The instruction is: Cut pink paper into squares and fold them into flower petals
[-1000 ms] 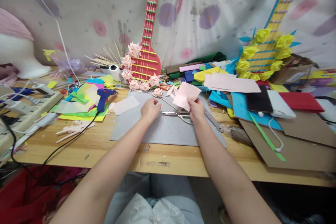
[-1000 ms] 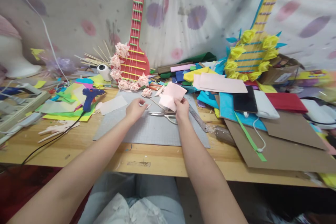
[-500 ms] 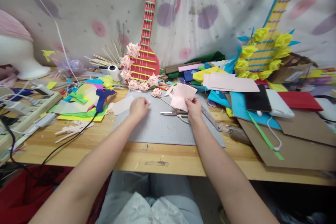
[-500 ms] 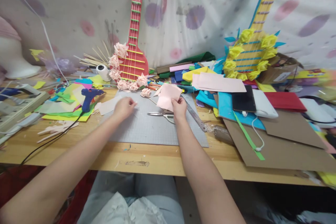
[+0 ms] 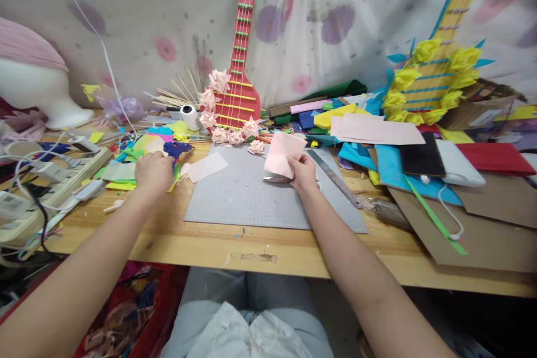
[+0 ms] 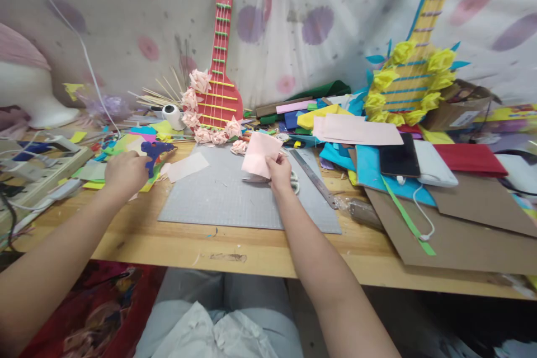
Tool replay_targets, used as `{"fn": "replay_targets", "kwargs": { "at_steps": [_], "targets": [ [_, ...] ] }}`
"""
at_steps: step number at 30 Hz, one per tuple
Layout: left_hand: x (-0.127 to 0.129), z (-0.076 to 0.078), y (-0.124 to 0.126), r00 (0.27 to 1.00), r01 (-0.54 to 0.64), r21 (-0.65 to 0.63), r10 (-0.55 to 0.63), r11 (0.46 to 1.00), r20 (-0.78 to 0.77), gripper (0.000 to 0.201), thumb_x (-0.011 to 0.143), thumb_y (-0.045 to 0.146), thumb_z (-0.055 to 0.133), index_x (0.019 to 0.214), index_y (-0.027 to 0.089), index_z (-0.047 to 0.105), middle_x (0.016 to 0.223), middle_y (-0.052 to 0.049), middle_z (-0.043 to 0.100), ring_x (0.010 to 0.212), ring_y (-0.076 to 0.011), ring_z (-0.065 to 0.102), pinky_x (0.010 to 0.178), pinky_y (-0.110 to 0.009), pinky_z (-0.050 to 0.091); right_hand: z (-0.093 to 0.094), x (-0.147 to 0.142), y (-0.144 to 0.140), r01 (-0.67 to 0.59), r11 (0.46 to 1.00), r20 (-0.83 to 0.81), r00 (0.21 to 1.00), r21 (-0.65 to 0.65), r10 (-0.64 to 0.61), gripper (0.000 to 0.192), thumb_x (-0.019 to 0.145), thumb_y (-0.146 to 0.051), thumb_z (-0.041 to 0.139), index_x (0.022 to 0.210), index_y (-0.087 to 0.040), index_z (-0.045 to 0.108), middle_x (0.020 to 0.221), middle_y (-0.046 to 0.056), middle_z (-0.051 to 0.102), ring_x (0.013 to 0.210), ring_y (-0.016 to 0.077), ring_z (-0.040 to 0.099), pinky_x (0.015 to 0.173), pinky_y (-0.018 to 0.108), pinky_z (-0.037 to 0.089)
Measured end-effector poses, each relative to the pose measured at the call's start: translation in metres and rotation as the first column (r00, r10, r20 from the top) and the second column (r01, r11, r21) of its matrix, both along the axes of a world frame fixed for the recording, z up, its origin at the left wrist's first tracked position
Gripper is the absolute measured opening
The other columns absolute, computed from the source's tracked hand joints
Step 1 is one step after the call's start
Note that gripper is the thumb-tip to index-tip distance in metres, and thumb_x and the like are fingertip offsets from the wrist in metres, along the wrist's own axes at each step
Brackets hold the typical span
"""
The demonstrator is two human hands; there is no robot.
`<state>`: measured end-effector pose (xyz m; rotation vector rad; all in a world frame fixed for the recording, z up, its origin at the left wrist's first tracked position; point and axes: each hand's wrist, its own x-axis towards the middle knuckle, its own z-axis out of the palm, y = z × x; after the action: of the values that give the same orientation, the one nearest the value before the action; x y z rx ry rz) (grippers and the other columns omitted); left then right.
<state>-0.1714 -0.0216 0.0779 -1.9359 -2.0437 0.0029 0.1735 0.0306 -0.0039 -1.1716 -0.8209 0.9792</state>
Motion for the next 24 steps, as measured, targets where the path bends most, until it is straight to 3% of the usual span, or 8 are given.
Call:
{"fn": "replay_targets", "kwargs": {
  "at_steps": [3, 5, 8, 10, 12, 13, 17, 24],
  "targets": [
    [0.037, 0.002, 0.008, 0.946, 0.089, 0.138, -0.127, 0.986, 0.300, 0.027, 0.078, 0.030, 0.046, 0.081, 0.013, 0.067, 0.090, -0.015, 0.060, 0.096, -0.0317, 0.052, 0.084, -0.045, 0.037, 0.001, -0.015, -0.003, -0.063, 0.998, -0.019, 0.998, -0.022, 0.062, 0.033, 0.050, -0.034, 0.061, 0.075, -0.019, 0.045, 0.074, 0.000, 0.059, 0.070, 0.0149, 0.055, 0.066, 0.029, 0.047],
    [0.071, -0.002, 0.015, 0.762, 0.154, 0.145, -0.211, 0.977, 0.612, 0.029, 0.074, 0.036, 0.054, 0.088, 0.014, 0.065, 0.093, -0.013, 0.061, 0.096, -0.0273, 0.054, 0.086, -0.040, 0.039, 0.003, -0.023, -0.007, -0.119, 0.992, -0.044, 0.992, -0.034, 0.117, 0.033, 0.049, -0.034, 0.063, 0.074, -0.019, 0.047, 0.074, 0.000, 0.059, 0.069, 0.0144, 0.055, 0.066, 0.029, 0.047],
    [0.122, -0.016, 0.021, 0.198, 0.228, 0.073, -0.120, 0.971, 0.973, 0.044, 0.069, 0.035, 0.062, 0.108, 0.015, 0.057, 0.101, -0.009, 0.062, 0.094, -0.0204, 0.058, 0.085, -0.032, 0.043, 0.005, -0.031, -0.014, -0.227, 0.972, -0.106, 0.970, -0.055, 0.220, 0.036, 0.046, -0.031, 0.069, 0.072, -0.018, 0.049, 0.073, -0.001, 0.060, 0.068, 0.0142, 0.056, 0.067, 0.029, 0.046],
    [0.148, -0.027, 0.021, -0.192, 0.330, -0.019, 0.087, 0.944, 0.977, 0.046, 0.069, 0.036, 0.063, 0.108, 0.012, 0.056, 0.100, -0.011, 0.064, 0.090, -0.0200, 0.061, 0.081, -0.032, 0.046, 0.006, -0.034, -0.019, -0.322, 0.943, -0.153, 0.939, -0.080, 0.308, 0.038, 0.043, -0.030, 0.071, 0.073, -0.018, 0.051, 0.072, -0.001, 0.062, 0.067, 0.0148, 0.057, 0.068, 0.030, 0.047],
    [0.165, -0.036, 0.018, -0.413, 0.452, -0.066, 0.274, 0.890, 0.869, 0.045, 0.069, 0.036, 0.063, 0.105, 0.010, 0.058, 0.099, -0.014, 0.065, 0.086, -0.0222, 0.063, 0.078, -0.035, 0.049, 0.006, -0.036, -0.022, -0.411, 0.905, -0.189, 0.903, -0.110, 0.387, 0.040, 0.042, -0.029, 0.073, 0.076, -0.018, 0.053, 0.073, -0.001, 0.063, 0.068, 0.0157, 0.058, 0.068, 0.031, 0.047],
    [0.170, -0.040, 0.016, -0.480, 0.431, -0.075, 0.299, 0.899, 0.825, 0.041, 0.069, 0.034, 0.064, 0.102, 0.009, 0.060, 0.098, -0.015, 0.066, 0.084, -0.0224, 0.063, 0.077, -0.035, 0.049, 0.006, -0.037, -0.023, -0.440, 0.889, -0.199, 0.889, -0.125, 0.412, 0.041, 0.042, -0.028, 0.073, 0.076, -0.018, 0.054, 0.073, -0.001, 0.063, 0.068, 0.0159, 0.058, 0.068, 0.031, 0.047],
    [0.172, -0.049, 0.012, -0.558, 0.292, -0.158, 0.303, 0.943, 0.772, 0.031, 0.070, 0.022, 0.062, 0.096, 0.005, 0.062, 0.093, -0.016, 0.067, 0.079, -0.0219, 0.065, 0.075, -0.035, 0.052, 0.005, -0.039, -0.024, -0.475, 0.867, -0.153, 0.878, -0.153, 0.454, 0.040, 0.042, -0.027, 0.074, 0.076, -0.017, 0.055, 0.073, -0.001, 0.063, 0.067, 0.0144, 0.058, 0.066, 0.028, 0.046],
    [0.156, -0.044, 0.012, -0.491, 0.201, -0.209, 0.283, 0.957, 0.824, 0.024, 0.070, 0.018, 0.061, 0.091, 0.006, 0.063, 0.085, -0.014, 0.069, 0.070, -0.0202, 0.065, 0.069, -0.033, 0.053, 0.016, -0.043, -0.027, -0.518, 0.837, -0.091, 0.856, -0.177, 0.510, 0.034, 0.051, -0.032, 0.073, 0.073, -0.018, 0.051, 0.067, -0.003, 0.059, 0.061, 0.0107, 0.056, 0.055, 0.023, 0.045]
  ]
}}
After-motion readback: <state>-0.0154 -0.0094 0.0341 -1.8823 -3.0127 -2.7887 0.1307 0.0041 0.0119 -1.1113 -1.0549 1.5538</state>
